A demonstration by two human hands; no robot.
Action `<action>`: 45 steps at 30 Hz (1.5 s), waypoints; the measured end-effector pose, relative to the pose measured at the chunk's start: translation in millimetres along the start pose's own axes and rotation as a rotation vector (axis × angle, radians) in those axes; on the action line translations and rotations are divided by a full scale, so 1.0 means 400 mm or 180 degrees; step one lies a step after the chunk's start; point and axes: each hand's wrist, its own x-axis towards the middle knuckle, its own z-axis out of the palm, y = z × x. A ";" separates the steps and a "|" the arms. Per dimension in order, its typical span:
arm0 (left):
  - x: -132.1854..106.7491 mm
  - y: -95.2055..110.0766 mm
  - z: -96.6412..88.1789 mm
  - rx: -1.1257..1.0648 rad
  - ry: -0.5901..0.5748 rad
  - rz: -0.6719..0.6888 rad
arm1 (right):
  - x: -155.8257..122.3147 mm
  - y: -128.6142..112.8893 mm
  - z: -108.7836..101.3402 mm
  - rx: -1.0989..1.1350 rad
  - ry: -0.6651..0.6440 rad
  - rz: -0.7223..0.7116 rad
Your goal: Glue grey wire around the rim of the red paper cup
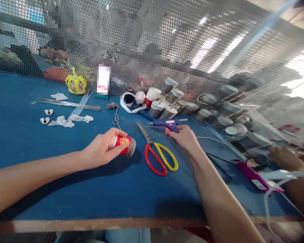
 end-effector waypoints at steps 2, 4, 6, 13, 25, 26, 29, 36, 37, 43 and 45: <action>0.005 -0.003 -0.001 0.0166 -0.0028 0.0037 | -0.011 -0.033 -0.023 0.0312 -0.0147 0.0122; 0.011 -0.008 -0.002 0.0345 -0.0049 0.0134 | -0.037 -0.074 -0.044 0.0671 -0.0496 0.0155; 0.016 -0.014 -0.005 0.0467 -0.0074 0.0222 | -0.074 -0.114 -0.058 0.1320 -0.1144 0.0295; 0.021 -0.032 -0.008 0.0569 -0.0207 0.0090 | -0.182 -0.171 -0.054 0.1029 -0.1794 -0.0096; 0.020 -0.027 0.000 0.0149 -0.0012 0.0188 | -0.228 -0.177 -0.040 0.0558 -0.1542 -0.0379; 0.020 -0.028 0.001 0.0152 -0.0006 0.0188 | -0.228 -0.175 -0.037 0.0554 -0.1530 -0.0421; 0.018 -0.033 0.005 0.0132 0.0036 0.0159 | -0.227 -0.166 -0.032 0.0435 -0.1446 -0.0814; 0.018 -0.031 0.003 0.0103 -0.0005 0.0086 | -0.233 -0.155 -0.032 0.0280 -0.1197 -0.1158; 0.018 -0.030 0.002 0.0113 0.0008 0.0083 | -0.233 -0.155 -0.031 0.0277 -0.1177 -0.1176; 0.020 -0.032 0.001 0.0160 0.0017 0.0089 | -0.230 -0.146 -0.019 0.0160 -0.1117 -0.1319; 0.020 -0.034 0.002 0.0089 -0.0037 0.0068 | -0.231 -0.141 -0.017 0.0120 -0.1089 -0.1334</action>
